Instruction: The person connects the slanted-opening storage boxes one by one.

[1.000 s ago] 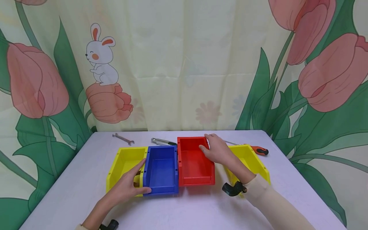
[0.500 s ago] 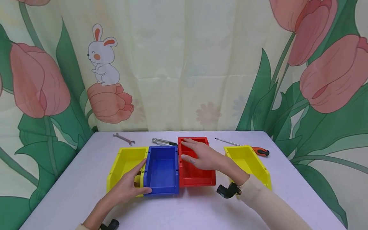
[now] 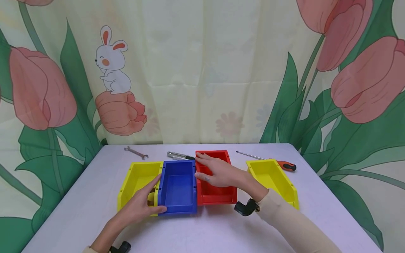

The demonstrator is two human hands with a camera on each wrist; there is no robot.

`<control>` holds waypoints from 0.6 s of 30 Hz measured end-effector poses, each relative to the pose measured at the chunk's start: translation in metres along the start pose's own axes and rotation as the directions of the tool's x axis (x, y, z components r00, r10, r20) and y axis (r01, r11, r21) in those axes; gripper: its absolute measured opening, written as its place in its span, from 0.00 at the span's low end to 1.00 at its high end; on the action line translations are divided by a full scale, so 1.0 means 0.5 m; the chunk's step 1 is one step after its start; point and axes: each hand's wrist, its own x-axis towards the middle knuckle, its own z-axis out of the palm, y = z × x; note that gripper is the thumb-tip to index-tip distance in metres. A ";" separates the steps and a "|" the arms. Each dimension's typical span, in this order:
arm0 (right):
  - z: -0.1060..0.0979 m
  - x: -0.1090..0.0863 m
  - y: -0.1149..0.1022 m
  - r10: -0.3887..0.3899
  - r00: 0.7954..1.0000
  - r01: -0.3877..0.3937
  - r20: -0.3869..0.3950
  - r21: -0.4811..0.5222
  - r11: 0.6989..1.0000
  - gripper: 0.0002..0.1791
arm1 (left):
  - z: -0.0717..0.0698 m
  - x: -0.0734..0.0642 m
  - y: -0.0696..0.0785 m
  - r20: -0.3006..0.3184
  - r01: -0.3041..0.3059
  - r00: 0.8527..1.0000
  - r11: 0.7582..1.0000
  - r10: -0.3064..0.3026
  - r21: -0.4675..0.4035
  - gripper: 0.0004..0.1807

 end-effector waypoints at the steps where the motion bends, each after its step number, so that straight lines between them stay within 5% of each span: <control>1: 0.000 0.001 0.000 -0.002 1.000 0.002 0.002 0.000 1.000 0.43 | 0.000 0.000 0.000 0.000 0.000 1.000 1.000 0.000 0.003 0.64; 18: 0.012 0.011 0.010 -0.024 1.000 0.024 0.010 0.011 1.000 0.43 | 0.001 -0.002 0.005 -0.006 0.010 1.000 1.000 -0.010 0.018 0.64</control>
